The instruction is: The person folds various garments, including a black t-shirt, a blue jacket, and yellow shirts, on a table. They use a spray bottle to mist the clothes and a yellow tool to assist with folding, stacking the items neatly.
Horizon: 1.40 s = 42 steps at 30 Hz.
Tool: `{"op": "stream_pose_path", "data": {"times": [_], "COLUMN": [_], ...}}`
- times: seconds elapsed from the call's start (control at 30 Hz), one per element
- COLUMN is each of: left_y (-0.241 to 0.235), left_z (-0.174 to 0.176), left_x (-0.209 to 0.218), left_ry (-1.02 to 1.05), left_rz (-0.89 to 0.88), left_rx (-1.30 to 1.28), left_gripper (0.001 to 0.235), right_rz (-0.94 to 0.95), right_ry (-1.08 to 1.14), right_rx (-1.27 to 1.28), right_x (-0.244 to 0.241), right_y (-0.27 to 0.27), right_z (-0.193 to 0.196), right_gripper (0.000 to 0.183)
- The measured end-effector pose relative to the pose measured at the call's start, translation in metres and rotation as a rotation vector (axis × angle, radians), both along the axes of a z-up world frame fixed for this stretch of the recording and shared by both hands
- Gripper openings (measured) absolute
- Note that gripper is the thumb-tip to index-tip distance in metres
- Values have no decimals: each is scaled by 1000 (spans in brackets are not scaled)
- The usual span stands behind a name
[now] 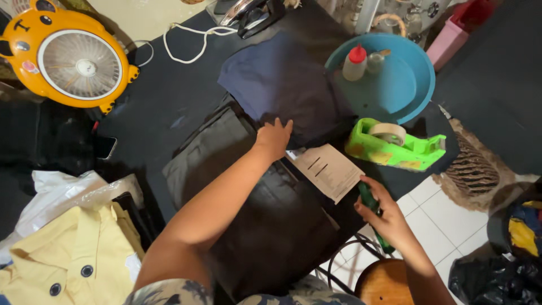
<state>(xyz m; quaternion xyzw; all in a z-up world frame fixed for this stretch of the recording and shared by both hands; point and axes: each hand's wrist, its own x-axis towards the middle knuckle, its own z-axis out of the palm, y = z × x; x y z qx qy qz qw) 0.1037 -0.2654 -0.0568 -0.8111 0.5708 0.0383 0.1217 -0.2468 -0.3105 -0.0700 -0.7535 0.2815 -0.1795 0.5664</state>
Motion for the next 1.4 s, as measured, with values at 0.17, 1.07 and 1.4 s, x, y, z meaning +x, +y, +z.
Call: {"op": "stream_pose_path", "data": {"times": [0.17,1.07,1.4], "left_y": [8,44,127], "left_z": [17,94,202], "left_x": [71,57,48], "left_ry": [486,477,399], "left_rz": [25,-52,-2], "left_rx": [-369,-1010,-1247], "left_gripper": [57,49,46], "right_rz": [103,51,58], "right_ry": [-145,-259,-351], "right_rx": [112,1144,1049], "right_x": [7,230,267], "right_y": [-12,-181,-96], "right_z": [-3,-8,60], "right_gripper": [66,34,30]}}
